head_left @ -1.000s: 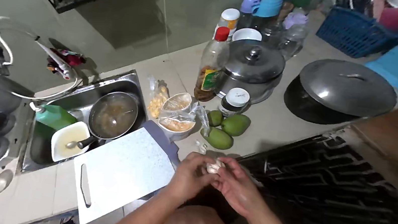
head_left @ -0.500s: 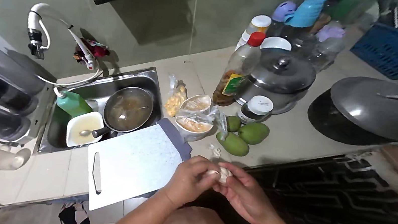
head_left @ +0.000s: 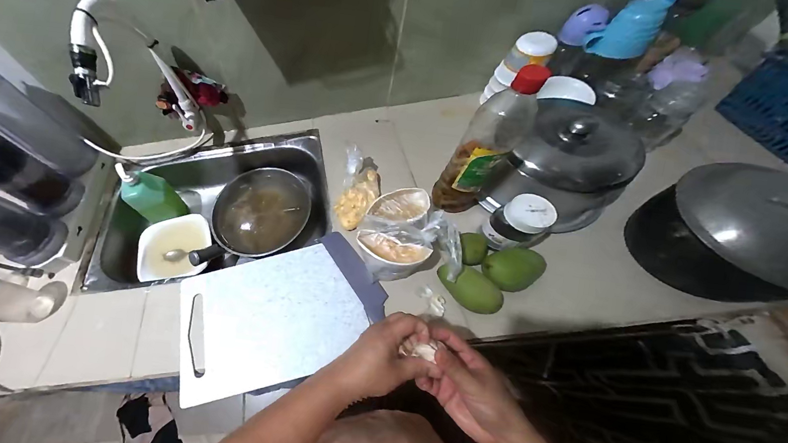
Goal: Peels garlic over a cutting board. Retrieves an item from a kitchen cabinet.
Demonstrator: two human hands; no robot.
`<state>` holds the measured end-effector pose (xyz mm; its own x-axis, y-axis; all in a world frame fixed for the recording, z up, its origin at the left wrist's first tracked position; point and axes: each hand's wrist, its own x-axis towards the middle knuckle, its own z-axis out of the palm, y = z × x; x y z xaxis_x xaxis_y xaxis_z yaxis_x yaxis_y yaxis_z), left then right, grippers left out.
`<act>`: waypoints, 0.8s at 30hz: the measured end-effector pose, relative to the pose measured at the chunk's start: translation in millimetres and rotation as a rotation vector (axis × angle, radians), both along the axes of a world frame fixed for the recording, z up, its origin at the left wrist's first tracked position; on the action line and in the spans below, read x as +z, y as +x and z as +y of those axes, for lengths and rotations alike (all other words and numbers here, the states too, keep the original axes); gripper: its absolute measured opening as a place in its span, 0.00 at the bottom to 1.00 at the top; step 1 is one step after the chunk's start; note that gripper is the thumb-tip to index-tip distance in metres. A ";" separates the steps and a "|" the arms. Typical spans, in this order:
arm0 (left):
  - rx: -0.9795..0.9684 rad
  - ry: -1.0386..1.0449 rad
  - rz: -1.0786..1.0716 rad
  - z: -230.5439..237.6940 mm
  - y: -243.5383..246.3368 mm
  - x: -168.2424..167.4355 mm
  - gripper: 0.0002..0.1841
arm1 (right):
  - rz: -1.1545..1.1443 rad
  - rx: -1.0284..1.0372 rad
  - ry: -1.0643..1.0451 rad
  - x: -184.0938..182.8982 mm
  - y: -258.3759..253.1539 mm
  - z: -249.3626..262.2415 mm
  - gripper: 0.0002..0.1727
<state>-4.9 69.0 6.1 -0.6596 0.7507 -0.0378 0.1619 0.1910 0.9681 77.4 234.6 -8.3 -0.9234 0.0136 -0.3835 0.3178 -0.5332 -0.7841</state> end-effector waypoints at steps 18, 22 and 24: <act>0.095 -0.050 -0.006 -8.1 -7.5 -16.1 0.16 | -0.194 -0.250 0.022 3.3 -22.0 -45.6 0.15; 0.161 -0.033 0.052 -4.9 -3.8 -17.2 0.15 | -0.244 -0.324 -0.046 6.9 -26.5 -51.9 0.18; 0.215 0.004 0.013 -3.9 -4.4 -18.8 0.14 | -0.261 -0.313 -0.080 7.9 -29.6 -49.6 0.20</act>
<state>-9.3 65.1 -12.7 -0.8052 0.5925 -0.0257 0.1303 0.2191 0.9670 47.8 185.0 -0.4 -0.7509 0.2392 -0.6155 0.3130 -0.6918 -0.6507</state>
